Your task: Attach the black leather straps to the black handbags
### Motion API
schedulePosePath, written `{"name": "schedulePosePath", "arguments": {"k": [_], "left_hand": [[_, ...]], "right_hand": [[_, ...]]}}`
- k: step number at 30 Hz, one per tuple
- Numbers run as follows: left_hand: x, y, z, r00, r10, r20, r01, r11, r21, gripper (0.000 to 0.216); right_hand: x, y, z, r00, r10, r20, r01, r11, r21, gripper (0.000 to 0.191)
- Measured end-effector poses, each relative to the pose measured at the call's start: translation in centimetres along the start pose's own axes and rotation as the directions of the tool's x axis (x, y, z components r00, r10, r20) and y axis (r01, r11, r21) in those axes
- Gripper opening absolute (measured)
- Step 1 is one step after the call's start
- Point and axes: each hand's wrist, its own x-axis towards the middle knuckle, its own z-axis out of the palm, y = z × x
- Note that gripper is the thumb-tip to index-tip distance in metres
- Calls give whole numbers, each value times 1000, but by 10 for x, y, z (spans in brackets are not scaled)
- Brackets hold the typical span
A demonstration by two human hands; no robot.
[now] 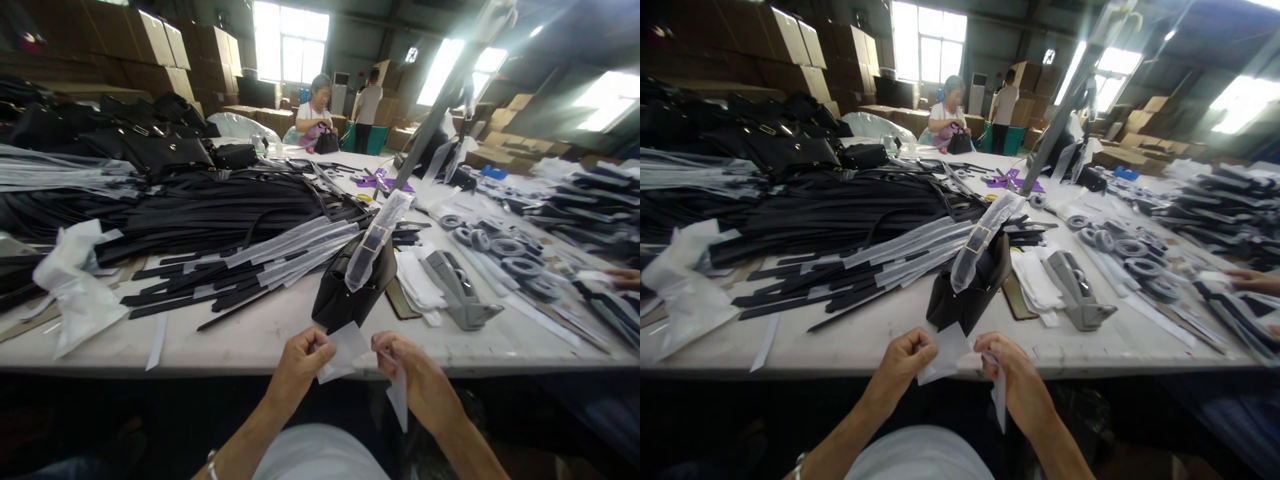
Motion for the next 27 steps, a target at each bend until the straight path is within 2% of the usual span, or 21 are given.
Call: {"name": "schedulePosePath", "arguments": {"k": [3,5,6,9,12,15,18,20,22,24,27], "left_hand": [[-4,4,-1,999,35,-11,-35,997,69,35],[-8,8,-1,996,84,-13,-80,980,184,32],[-10,9,-1,993,117,-14,-110,961,253,29],[-14,11,-1,977,215,16,-203,894,399,24],[-16,8,-2,959,275,63,-274,854,443,7],[-17,5,-5,954,286,88,-294,845,447,11],[-19,6,-6,967,239,89,-254,872,419,12],[-20,9,-6,984,154,86,-176,906,386,15],[-19,12,-9,995,64,73,-84,939,333,15],[-17,11,-14,999,20,27,-27,963,267,19],[-12,5,-24,1000,-14,-26,18,987,161,27]], "right_hand": [[-4,4,12,998,48,50,-36,975,-217,37],[-4,6,22,996,36,82,-7,945,-326,47],[-4,8,27,996,11,90,22,934,-356,45],[-1,11,39,993,-91,79,115,913,-392,21],[1,16,48,991,-114,67,131,886,-445,19],[2,21,55,992,-120,47,127,846,-518,20],[5,24,58,987,-160,29,148,817,-558,36],[9,23,54,987,-161,25,149,827,-542,50],[15,20,45,987,-163,0,140,847,-513,55],[23,18,33,981,-188,-52,132,836,-533,52],[35,24,19,985,-153,-85,66,773,-631,33]]}}
